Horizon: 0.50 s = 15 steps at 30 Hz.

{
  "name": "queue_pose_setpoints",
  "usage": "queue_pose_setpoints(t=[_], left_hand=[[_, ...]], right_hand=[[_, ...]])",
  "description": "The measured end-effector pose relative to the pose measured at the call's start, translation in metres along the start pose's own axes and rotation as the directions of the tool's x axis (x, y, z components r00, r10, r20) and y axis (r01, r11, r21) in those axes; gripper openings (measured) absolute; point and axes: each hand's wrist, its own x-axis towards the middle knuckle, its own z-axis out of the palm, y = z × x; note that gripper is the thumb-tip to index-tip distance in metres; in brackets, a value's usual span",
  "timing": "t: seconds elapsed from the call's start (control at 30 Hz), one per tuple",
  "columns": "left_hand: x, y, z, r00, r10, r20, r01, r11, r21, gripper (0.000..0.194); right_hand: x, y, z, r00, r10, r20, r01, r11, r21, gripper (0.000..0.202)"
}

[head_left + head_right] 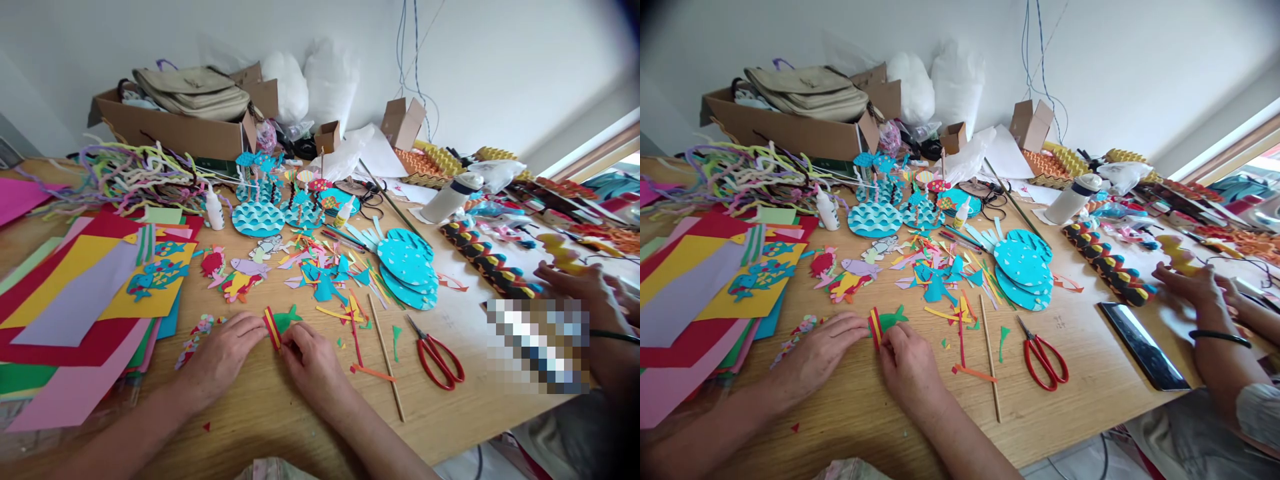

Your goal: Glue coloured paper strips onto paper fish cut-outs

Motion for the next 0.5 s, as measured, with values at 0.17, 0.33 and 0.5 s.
queue_pose_setpoints(t=[0.17,0.33,0.5], left_hand=[[-0.007,-0.005,0.007,0.994,0.097,0.056,-0.104,0.986,0.128,0.04],[-0.011,-0.008,0.011,0.989,0.124,0.082,-0.135,0.979,0.15,0.039],[-0.011,-0.006,0.008,0.986,0.128,0.11,-0.145,0.975,0.17,0.037]], right_hand=[[-0.001,0.0,-0.001,1.0,0.01,-0.003,-0.01,1.0,0.025,0.014],[-0.001,-0.001,-0.003,0.999,0.033,0.007,-0.033,0.999,0.034,0.015],[0.0,-0.001,-0.004,0.999,0.043,0.014,-0.043,0.999,-0.003,0.015]])
